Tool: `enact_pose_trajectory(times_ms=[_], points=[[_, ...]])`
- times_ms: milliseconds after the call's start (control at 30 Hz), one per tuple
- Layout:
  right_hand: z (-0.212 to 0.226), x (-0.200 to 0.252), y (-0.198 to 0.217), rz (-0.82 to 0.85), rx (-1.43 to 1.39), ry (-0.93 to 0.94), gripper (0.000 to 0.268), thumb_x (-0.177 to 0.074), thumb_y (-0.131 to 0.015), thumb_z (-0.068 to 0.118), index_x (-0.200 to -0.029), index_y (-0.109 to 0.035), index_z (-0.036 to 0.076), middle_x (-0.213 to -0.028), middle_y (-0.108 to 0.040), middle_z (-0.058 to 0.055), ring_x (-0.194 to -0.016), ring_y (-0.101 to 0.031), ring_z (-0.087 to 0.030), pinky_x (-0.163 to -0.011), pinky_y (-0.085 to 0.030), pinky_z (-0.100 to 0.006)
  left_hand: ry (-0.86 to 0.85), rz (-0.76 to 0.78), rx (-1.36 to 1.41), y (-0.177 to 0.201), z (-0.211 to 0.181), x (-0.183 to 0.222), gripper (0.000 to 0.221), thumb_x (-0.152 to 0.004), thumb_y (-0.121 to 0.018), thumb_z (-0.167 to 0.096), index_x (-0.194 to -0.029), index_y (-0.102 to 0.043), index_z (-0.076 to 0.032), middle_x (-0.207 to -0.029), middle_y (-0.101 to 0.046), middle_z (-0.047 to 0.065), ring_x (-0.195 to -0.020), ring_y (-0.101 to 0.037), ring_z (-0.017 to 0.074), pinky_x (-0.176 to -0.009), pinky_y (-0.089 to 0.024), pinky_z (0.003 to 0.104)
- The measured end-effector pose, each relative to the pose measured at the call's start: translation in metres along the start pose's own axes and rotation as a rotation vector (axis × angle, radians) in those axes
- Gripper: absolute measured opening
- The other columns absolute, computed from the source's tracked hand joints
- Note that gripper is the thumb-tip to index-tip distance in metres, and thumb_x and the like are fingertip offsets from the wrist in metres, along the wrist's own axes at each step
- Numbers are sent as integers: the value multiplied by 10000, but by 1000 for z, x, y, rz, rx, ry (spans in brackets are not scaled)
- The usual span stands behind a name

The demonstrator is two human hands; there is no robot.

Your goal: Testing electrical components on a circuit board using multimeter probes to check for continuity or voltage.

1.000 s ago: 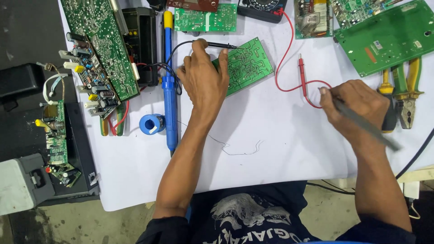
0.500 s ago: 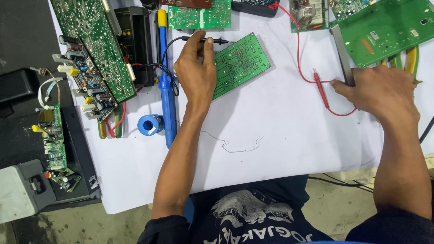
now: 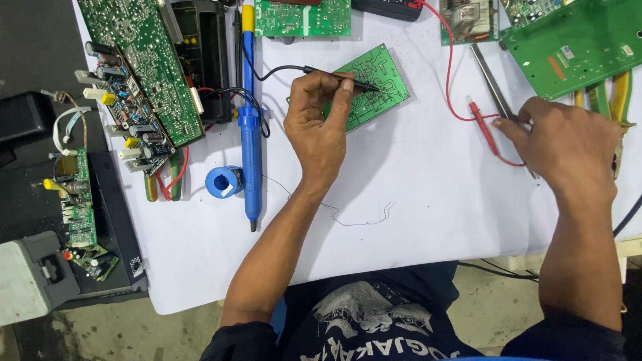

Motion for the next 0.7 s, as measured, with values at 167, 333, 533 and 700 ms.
enact_pose_trajectory(times_ms=[167,333,533,700], points=[[56,52,65,-768,-7,278,256,-1177,-832,473,-1132,-782,226,-965,-716,48,-868,-722,-145,-585,-445,-294,89,-38,163,1,6,-2,301,-957,-661,-27,-1002,-386,-139,-880,-601,78,-1024,-714,245,-827,-589,335],[121,47,116,-802,-909,691,124,-1047,-814,64,-1160,-793,18,-930,-730,-67,-833,-702,-259,-715,-584,-320,45,1,101,1,18,2,422,-973,-726,-32,-1173,-366,-123,-1003,-758,122,-943,-746,150,-858,-559,270],[163,26,117,-593,-1207,812,120,-1098,-682,42,-1116,-684,-76,-977,-700,-137,-836,-641,-252,-722,-489,-348,259,51,166,-4,14,1,668,-988,-709,-87,-1563,-371,-54,-1037,-772,132,-943,-748,173,-939,-594,265],[154,35,125,-732,-1207,831,90,-1089,-675,-1,-1095,-679,-90,-1017,-727,-193,-795,-640,-280,-706,-518,-359,189,88,240,-13,10,-1,222,-993,-688,-46,-1153,-537,-73,-1053,-732,158,-1005,-722,211,-928,-645,359]])
Point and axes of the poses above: each hand's wrist, its own x-axis away from the middle knuckle, its own y-axis out of the back of the hand, z = x × y, the point moved 10 cm from there along -x, towards the middle knuckle
